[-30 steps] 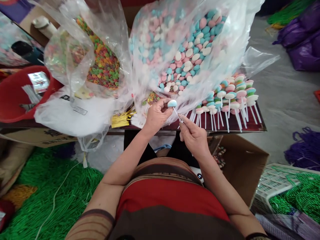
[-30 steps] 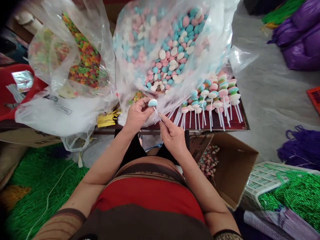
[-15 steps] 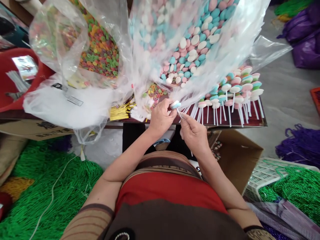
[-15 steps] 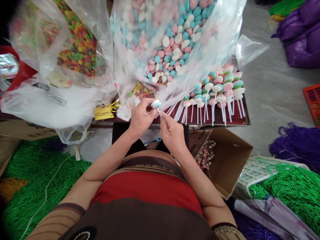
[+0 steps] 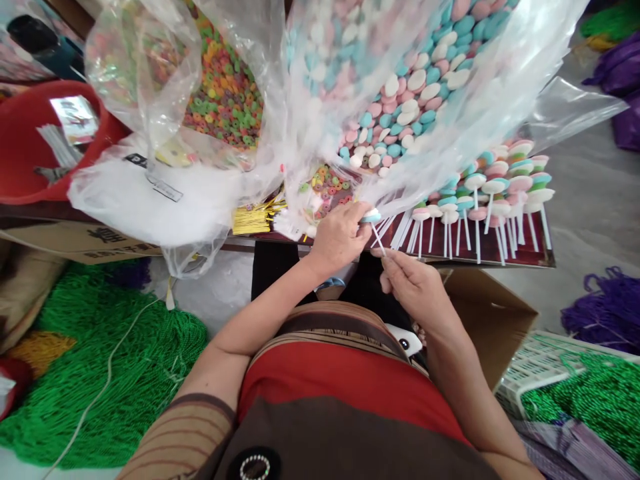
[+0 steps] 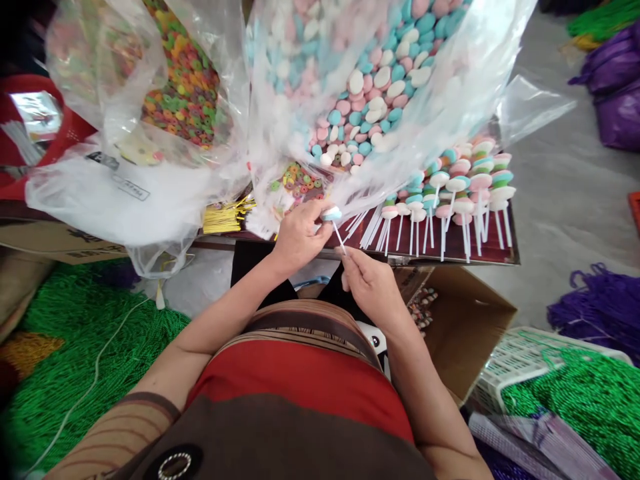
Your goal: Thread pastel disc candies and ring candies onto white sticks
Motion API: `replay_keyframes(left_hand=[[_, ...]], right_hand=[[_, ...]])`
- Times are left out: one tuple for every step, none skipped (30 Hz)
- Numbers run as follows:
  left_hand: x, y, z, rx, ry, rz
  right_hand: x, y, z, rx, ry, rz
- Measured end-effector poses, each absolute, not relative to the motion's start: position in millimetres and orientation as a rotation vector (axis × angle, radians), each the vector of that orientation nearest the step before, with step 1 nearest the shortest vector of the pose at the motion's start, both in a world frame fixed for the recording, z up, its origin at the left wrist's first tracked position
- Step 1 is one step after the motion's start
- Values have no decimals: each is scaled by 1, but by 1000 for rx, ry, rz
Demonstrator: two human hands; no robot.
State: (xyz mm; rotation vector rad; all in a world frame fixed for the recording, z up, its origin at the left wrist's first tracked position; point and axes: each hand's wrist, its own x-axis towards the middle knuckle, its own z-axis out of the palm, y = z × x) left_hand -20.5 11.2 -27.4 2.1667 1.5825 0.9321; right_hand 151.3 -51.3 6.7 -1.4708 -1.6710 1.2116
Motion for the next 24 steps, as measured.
replay_keyframes(left_hand=[[-20, 11, -28, 2195, 1563, 908], [-19, 10, -28, 2218, 1538, 888], [-17, 8, -28, 2232, 1512, 874], [-15, 6, -28, 2238, 1482, 864], [-13, 3, -28, 2238, 1441, 856], [-11, 0, -28, 2235, 1390, 849], [-9, -4, -27, 2231, 1329, 839], [-8, -7, -26, 2225, 1265, 828], [-8, -10, -25, 2216, 1206, 817], [-10, -12, -23, 2201, 1157, 808], [-14, -12, -21, 2175, 1131, 808], [-19, -10, -19, 2136, 1130, 818], [-26, -5, -17, 2090, 1158, 840], [-35, 2, -16, 2043, 1213, 870], [-44, 11, -16, 2003, 1293, 900], [-53, 21, -17, 1986, 1393, 924], [-61, 33, -19, 2002, 1497, 925], [-68, 44, -22, 2039, 1577, 880], [-74, 55, -26, 2080, 1634, 800], [-78, 64, -31, 2121, 1658, 711], [-79, 71, -36, 2166, 1654, 634], [-80, 75, -41, 2209, 1635, 572], [-79, 78, -45, 2252, 1604, 526], [-77, 80, -49, 2295, 1572, 495]], right_hand=[[153, -54, 6, -1483, -1699, 1183], [153, -55, 6, -1496, -1707, 1156], [153, -56, 4, -1509, -1698, 1129], [152, -56, 3, -1519, -1679, 1106], [150, -56, 1, -1526, -1658, 1089], [149, -55, 0, -1528, -1635, 1081], [147, -53, -2, -1525, -1611, 1087], [146, -52, -3, -1521, -1583, 1107], [145, -50, -5, -1516, -1546, 1136], [145, -49, -6, -1510, -1500, 1173], [146, -47, -7, -1503, -1445, 1209], [147, -47, -8, -1495, -1383, 1236], [148, -46, -10, -1487, -1322, 1255], [149, -46, -11, -1477, -1262, 1262], [149, -46, -13, -1465, -1210, 1266], [150, -46, -14, -1454, -1169, 1269], [150, -47, -16, -1442, -1139, 1271], [150, -47, -17, -1430, -1121, 1279], [149, -47, -19, -1420, -1113, 1292], [148, -48, -19, -1412, -1111, 1305], [147, -48, -20, -1408, -1116, 1320], [147, -49, -21, -1406, -1121, 1330], [146, -49, -21, -1407, -1125, 1336], [146, -49, -22, -1410, -1126, 1338]])
